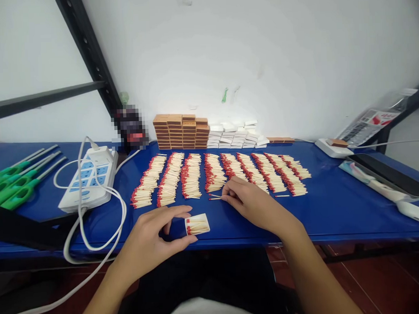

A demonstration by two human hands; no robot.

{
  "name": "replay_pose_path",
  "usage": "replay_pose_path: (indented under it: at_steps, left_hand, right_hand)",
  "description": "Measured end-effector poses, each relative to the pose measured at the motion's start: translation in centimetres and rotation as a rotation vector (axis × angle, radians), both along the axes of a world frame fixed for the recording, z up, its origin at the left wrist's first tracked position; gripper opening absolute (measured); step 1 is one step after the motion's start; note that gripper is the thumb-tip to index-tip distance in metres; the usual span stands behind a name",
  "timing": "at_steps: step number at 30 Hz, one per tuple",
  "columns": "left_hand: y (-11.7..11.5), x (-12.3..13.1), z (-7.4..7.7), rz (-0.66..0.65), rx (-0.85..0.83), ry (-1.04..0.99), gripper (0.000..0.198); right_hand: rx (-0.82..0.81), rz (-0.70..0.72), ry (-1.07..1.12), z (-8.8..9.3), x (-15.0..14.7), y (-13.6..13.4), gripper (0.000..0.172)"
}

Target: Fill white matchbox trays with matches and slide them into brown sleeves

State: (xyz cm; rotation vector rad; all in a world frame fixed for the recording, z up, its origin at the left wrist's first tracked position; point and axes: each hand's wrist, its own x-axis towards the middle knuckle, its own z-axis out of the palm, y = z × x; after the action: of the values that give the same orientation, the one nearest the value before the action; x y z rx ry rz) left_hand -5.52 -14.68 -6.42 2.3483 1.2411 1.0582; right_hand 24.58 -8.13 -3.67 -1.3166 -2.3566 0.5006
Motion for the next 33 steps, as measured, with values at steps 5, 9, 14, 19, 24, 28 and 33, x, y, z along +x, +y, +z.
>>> replay_pose_path:
  at_steps: [5,9,14,19,24,28,33]
  left_hand:
    - [0.0,0.0,-0.1,-0.001,0.003,-0.007,0.053]
    - [0.0,0.1,-0.1,-0.002,-0.012,-0.009,0.053]
    - [0.0,0.1,0.0,0.008,-0.02,0.001,0.052]
    - [0.0,0.1,0.0,0.007,-0.021,0.003,0.059]
    - [-0.1,0.2,0.1,0.002,-0.03,-0.012,0.063]
    - [-0.1,0.2,0.2,0.001,-0.03,-0.016,0.065]
    - [-0.1,0.2,0.0,0.002,-0.038,-0.013,0.065]
  right_hand:
    - [0.03,0.008,0.022,0.0,-0.2,-0.1,0.009]
    - [0.01,0.029,0.037,-0.2,-0.3,0.0,0.01]
    - [-0.015,0.01,0.022,0.2,-0.5,-0.2,0.015]
    - [0.038,0.084,0.071,1.4,-1.9,-2.0,0.013]
    - [0.105,0.182,-0.038,1.6,-4.5,-4.7,0.009]
    - [0.091,0.198,-0.062,1.5,-5.0,-5.0,0.006]
    - [0.127,0.06,0.038,1.1,-2.9,-2.4,0.007]
